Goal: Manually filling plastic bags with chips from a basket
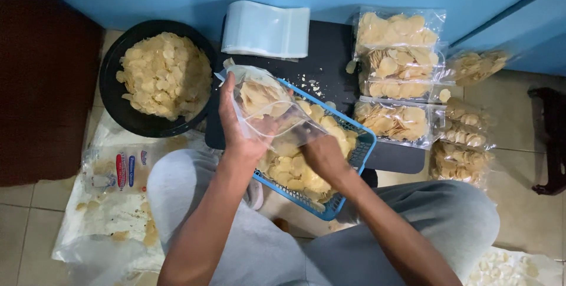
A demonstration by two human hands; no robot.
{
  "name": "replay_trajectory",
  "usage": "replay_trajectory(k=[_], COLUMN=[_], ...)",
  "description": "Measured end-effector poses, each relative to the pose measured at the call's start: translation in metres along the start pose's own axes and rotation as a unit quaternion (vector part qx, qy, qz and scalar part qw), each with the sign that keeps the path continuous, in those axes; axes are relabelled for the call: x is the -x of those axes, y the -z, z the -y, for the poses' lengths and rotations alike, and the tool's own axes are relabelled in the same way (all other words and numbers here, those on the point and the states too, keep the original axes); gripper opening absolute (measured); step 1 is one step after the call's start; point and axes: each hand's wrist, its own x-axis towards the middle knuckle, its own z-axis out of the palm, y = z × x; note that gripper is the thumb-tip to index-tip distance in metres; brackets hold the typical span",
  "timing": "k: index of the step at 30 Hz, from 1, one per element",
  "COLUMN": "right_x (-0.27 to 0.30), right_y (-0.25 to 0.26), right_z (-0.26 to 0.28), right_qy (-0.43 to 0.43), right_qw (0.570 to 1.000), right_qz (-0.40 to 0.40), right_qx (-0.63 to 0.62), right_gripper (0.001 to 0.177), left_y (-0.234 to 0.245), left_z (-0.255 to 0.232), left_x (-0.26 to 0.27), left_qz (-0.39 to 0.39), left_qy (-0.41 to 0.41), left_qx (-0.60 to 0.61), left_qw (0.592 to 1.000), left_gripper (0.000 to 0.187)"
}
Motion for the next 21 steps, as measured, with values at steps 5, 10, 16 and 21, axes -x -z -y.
replay_trajectory(k=[5, 10, 16, 21], right_x=[0.0, 0.01, 0.016, 0.033], right_y=[0.021, 0.047, 0.078, 0.053], right_z=[-0.038, -0.03, -0.01, -0.034], right_qy=[-0.124, -0.155, -0.101, -0.144], right_qw=[0.992, 0.981, 0.976, 0.958], right_qz=[0.021, 0.057, 0.163, 0.244], right_qx=[-0.027, -0.105, -0.104, 0.035], right_gripper=[0.028, 0.039, 0.04, 0.03], left_y=[-0.007, -0.003, -0.01, -0.005], left_z=[-0.002, -0.004, -0.004, -0.003], left_x=[0.014, 0.014, 0.019, 0.015], left_qz=[-0.027, -0.038, -0.044, -0.032], left_qy=[-0.006, -0.014, -0.007, -0.01], left_qx=[0.016, 0.018, 0.019, 0.012], left_qw=[0.999, 0.999, 0.999, 0.999], left_gripper=[0.067, 0.065, 0.064, 0.068])
